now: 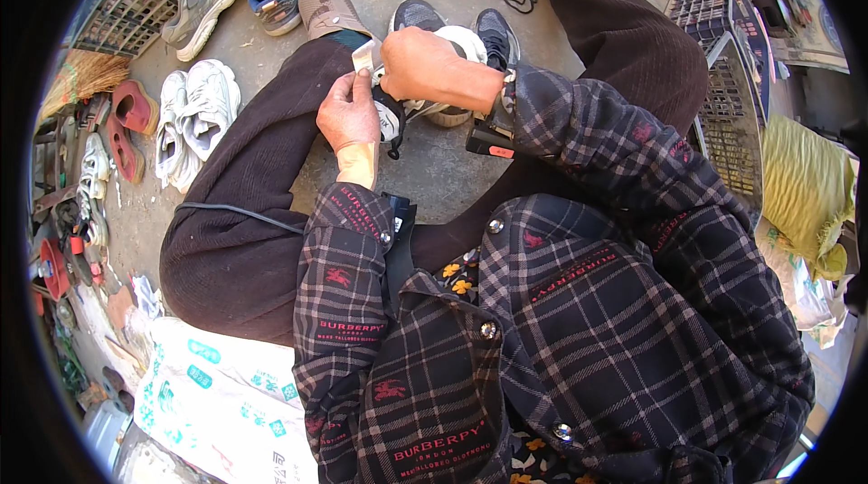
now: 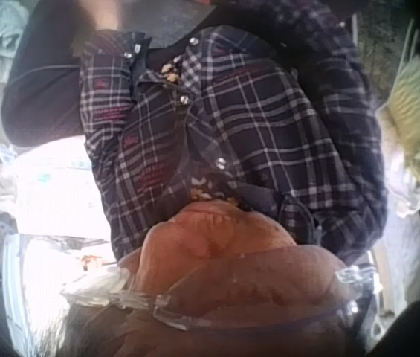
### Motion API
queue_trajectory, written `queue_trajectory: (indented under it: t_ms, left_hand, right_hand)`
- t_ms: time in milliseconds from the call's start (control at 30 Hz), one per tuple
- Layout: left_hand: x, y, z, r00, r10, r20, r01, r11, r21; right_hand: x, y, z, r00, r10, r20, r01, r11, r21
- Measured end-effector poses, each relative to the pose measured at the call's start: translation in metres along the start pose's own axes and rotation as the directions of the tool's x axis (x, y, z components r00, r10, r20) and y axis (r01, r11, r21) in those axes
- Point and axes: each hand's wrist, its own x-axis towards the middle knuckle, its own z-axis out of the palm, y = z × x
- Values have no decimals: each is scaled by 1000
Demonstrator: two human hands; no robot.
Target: The person sits on the floor and repairs a white sneaker by hand. They remove the laces, insert a new insole, and re-lace the shoe. The finished shoe is placed in a nearby crate.
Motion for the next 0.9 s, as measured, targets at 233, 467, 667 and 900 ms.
queue_trajectory:
  t_ms: [233, 467, 667, 900]
  left_hand:
    - [-4, 6, -1, 999, 25, 25, -25, 999, 22]
    - [-2, 6, -1, 999, 11, 41, -13, 999, 34]
    - [0, -1, 1, 998, 59, 13, -59, 998, 1]
    - [5, -7, 3, 993, -83, 78, 92, 989, -113]
  right_hand:
    - [1, 10, 7, 987, -11, -160, 1, 998, -62]
    - [2, 20, 6, 953, -244, -179, 249, 968, 7]
    - [18, 20, 0, 936, -351, -20, 347, 932, -109]
    - [14, 13, -3, 926, -373, 58, 373, 882, -288]
